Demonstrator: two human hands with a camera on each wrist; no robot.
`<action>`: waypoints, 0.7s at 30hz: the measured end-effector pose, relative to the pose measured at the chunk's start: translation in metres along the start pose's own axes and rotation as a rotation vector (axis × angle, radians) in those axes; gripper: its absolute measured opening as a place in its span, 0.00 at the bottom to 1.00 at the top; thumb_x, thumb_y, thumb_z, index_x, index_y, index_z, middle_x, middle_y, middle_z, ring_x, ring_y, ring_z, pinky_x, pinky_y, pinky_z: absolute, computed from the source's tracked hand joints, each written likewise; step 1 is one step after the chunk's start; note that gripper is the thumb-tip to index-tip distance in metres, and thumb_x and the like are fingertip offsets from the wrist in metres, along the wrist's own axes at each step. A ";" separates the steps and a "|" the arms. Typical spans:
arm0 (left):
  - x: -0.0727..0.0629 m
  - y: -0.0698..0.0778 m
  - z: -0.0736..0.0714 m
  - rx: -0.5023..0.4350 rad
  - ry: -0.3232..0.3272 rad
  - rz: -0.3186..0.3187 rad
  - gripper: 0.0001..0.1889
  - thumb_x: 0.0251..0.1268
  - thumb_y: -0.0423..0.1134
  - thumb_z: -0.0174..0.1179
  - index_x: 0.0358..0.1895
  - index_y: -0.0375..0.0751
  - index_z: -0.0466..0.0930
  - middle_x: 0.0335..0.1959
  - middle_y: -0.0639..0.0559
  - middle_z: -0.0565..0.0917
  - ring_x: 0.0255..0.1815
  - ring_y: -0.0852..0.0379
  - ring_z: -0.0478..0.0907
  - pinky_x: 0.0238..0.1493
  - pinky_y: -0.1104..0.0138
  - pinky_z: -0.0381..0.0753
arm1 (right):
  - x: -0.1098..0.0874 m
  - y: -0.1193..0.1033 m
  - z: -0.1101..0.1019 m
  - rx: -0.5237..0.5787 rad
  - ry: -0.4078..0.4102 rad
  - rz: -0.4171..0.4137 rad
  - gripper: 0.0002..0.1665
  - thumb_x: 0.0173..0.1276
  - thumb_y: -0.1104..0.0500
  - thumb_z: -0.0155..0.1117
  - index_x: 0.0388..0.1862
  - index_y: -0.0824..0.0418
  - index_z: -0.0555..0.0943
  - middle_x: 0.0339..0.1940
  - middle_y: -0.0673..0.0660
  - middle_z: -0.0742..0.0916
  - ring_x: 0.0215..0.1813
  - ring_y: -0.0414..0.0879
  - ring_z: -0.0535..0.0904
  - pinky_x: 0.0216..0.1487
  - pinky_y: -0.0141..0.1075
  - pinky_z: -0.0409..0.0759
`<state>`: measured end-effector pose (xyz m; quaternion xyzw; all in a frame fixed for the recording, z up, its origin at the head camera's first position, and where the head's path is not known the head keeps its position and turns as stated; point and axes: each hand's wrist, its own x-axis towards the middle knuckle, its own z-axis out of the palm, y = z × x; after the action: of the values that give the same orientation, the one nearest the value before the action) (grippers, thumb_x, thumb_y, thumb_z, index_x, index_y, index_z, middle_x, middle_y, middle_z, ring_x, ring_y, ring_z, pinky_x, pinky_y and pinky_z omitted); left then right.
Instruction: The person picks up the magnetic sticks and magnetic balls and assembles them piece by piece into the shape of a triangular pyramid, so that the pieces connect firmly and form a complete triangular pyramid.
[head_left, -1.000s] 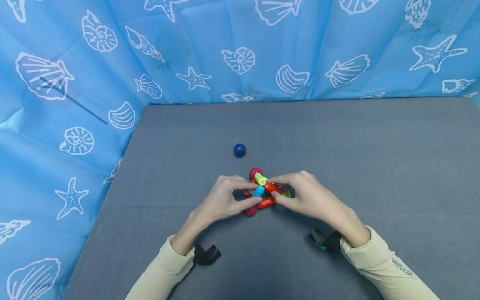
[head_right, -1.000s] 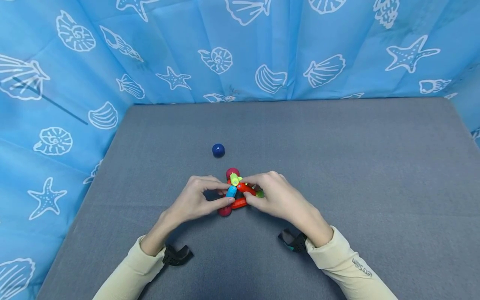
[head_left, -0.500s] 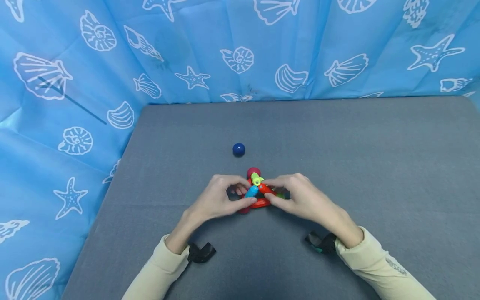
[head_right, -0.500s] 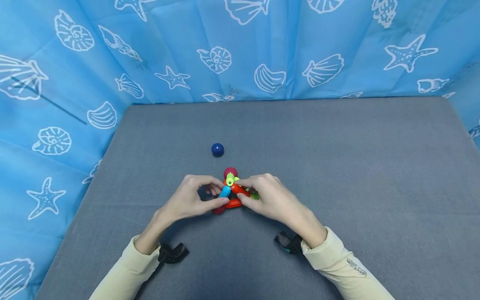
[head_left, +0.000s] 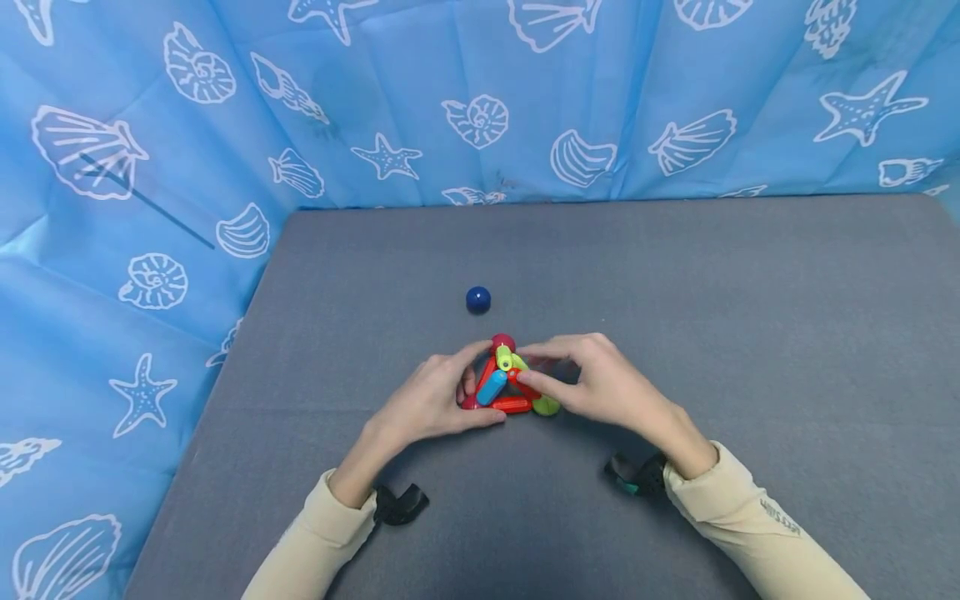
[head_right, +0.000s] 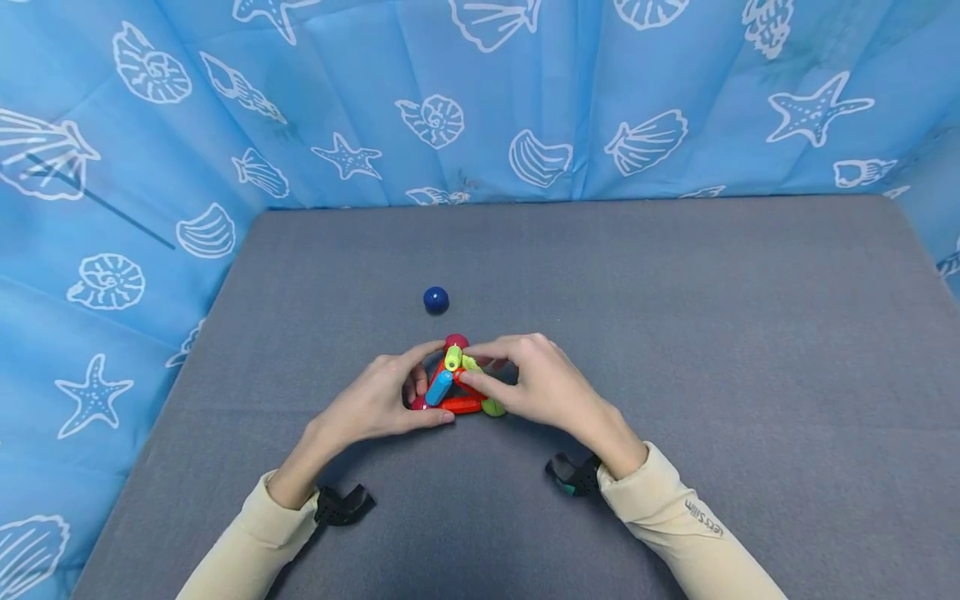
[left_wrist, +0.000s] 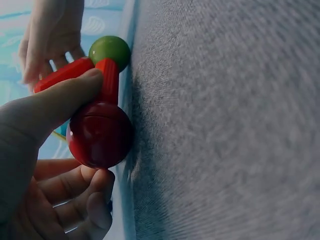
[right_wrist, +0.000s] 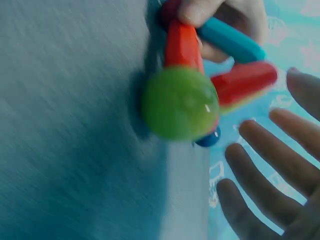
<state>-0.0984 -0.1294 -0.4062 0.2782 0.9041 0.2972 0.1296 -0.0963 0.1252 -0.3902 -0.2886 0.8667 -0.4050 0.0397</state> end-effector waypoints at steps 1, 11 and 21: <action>0.000 0.000 0.000 0.006 -0.005 -0.003 0.44 0.55 0.52 0.77 0.73 0.38 0.68 0.29 0.57 0.77 0.22 0.67 0.70 0.26 0.75 0.73 | 0.002 0.001 -0.002 -0.002 0.025 0.000 0.23 0.66 0.56 0.74 0.59 0.59 0.86 0.47 0.54 0.92 0.42 0.42 0.87 0.44 0.43 0.88; -0.002 -0.001 -0.009 0.081 -0.092 -0.051 0.47 0.56 0.58 0.74 0.76 0.42 0.65 0.28 0.60 0.76 0.20 0.67 0.69 0.23 0.73 0.69 | 0.049 0.016 -0.011 0.024 0.054 0.009 0.30 0.67 0.58 0.73 0.68 0.59 0.79 0.60 0.63 0.85 0.58 0.60 0.82 0.52 0.54 0.85; -0.005 -0.008 -0.011 0.043 -0.139 -0.051 0.48 0.57 0.57 0.74 0.77 0.44 0.62 0.29 0.60 0.76 0.21 0.66 0.71 0.25 0.73 0.71 | 0.093 0.031 0.006 0.043 -0.133 0.052 0.36 0.70 0.57 0.69 0.75 0.58 0.71 0.71 0.62 0.77 0.74 0.58 0.71 0.74 0.58 0.71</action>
<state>-0.1025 -0.1424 -0.4016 0.2779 0.9059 0.2542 0.1935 -0.1863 0.0877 -0.4011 -0.2910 0.8604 -0.4025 0.1139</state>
